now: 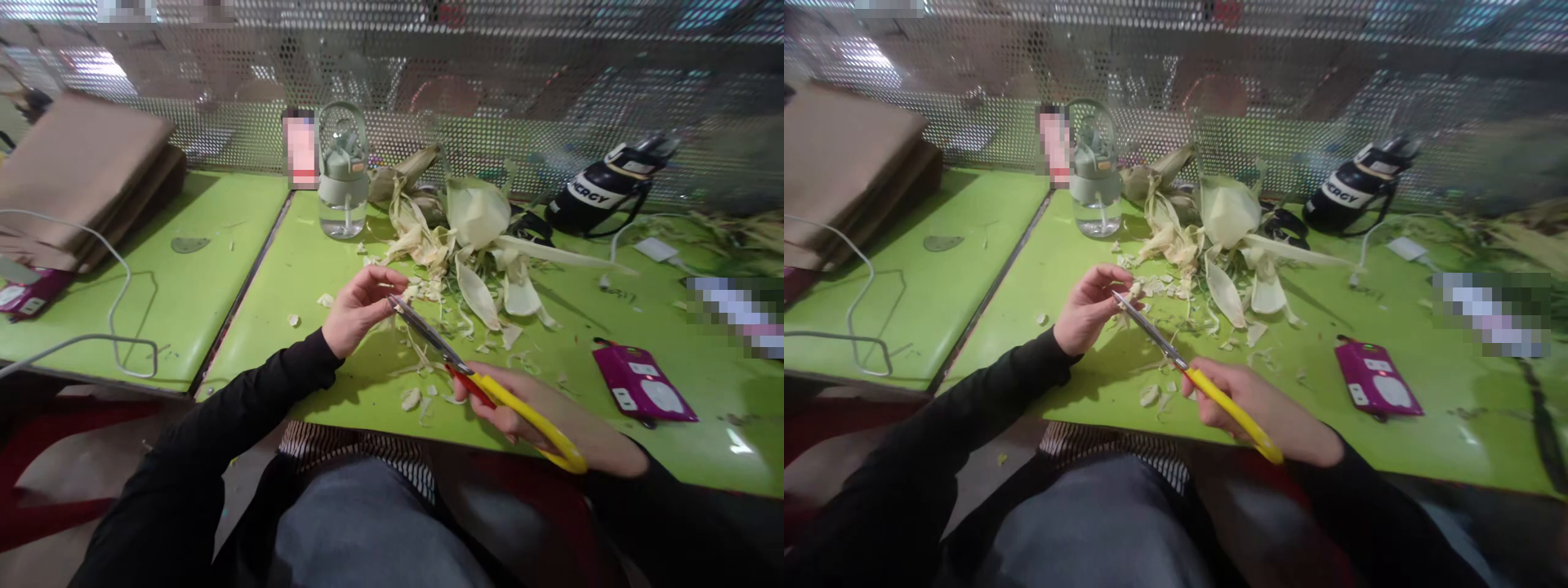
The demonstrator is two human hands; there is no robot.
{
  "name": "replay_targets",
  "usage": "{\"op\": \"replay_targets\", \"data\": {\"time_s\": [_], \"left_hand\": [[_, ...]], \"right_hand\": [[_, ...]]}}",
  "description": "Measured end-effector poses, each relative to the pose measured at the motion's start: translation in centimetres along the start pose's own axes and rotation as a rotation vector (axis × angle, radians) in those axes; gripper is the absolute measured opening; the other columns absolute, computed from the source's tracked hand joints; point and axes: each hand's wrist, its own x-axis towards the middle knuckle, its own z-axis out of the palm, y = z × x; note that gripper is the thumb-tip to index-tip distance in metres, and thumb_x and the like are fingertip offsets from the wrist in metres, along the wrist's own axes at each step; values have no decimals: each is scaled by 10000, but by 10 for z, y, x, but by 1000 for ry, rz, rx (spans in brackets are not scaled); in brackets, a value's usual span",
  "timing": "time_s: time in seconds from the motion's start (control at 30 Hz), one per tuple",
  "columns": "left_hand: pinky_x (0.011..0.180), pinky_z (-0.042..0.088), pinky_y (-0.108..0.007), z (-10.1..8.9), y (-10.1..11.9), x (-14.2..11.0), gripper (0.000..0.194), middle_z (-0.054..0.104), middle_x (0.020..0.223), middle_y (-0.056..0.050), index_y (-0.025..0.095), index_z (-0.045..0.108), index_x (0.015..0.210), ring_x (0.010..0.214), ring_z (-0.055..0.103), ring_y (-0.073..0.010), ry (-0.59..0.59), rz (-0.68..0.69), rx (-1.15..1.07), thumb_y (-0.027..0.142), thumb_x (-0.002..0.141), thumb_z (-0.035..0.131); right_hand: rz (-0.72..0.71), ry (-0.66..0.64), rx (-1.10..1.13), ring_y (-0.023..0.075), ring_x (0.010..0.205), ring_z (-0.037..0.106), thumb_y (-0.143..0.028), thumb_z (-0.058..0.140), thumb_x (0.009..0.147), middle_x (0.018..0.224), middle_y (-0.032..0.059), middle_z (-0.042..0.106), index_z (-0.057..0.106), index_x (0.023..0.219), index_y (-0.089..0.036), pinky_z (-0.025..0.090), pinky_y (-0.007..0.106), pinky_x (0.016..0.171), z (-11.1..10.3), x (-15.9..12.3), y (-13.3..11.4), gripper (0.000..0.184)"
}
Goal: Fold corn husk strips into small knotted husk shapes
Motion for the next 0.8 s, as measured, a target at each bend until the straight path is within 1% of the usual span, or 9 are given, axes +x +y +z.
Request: {"op": "replay_targets", "data": {"time_s": [0.1,0.17,0.3,0.37,0.47,0.57,0.63,0.7,0.8], "left_hand": [[738,560,-233,-1,-1,1,312,659,915,10,193,661,946,790,639,-86,-13,-2,13,335,742,850],[759,572,-255,-1,1,0,314,664,919,7,193,659,938,788,636,-92,-8,-20,19,333,736,854],[781,585,-280,2,4,-1,312,672,897,3,184,656,914,789,649,-101,10,-60,4,316,720,862],[781,593,-281,4,5,-1,304,673,886,7,182,660,911,776,662,-101,7,-69,-9,303,719,862],[771,600,-270,6,7,-1,276,687,890,8,184,672,928,784,695,-110,22,-104,-60,250,727,849],[765,592,-249,9,10,0,245,710,881,-3,193,660,1022,816,724,-123,128,-204,-156,152,801,756],[777,588,-257,11,13,2,242,717,856,-14,186,631,1082,810,729,-125,225,-290,-204,93,860,658],[825,584,-293,12,15,3,239,720,853,-24,177,607,1100,807,730,-131,300,-352,-217,61,892,590],[896,567,-339,14,18,5,211,718,856,-29,168,595,1067,807,727,-138,348,-373,-209,39,904,557]], "right_hand": [[-29,13,3,59,490,337,-330,626,769,651,-59,477,554,954,-209,243,201,454,-1,0,2,232],[-53,28,6,63,490,338,-365,630,810,664,-40,515,561,954,-200,235,204,439,-2,0,2,230],[-85,86,-17,72,438,303,-456,600,868,583,-51,500,565,901,-204,213,224,404,0,-3,-5,256],[-93,143,-87,87,437,371,-451,682,803,561,-50,528,575,837,-214,269,233,422,3,-3,-9,263],[-110,164,-232,158,559,585,-401,777,700,609,-27,653,627,819,-228,423,262,547,6,-4,-10,258],[-118,202,-332,204,618,643,-421,791,657,647,-16,707,670,889,-244,464,289,595,5,-5,-7,315],[-123,320,-377,212,601,623,-509,782,639,689,12,712,671,871,-240,446,298,555,-1,-5,-2,372],[-97,479,-428,230,601,613,-627,733,662,709,43,703,660,859,-237,429,313,537,-10,-3,2,443],[7,708,-545,239,562,565,-765,665,666,664,65,653,638,882,-237,377,327,516,-24,5,7,571]]}}
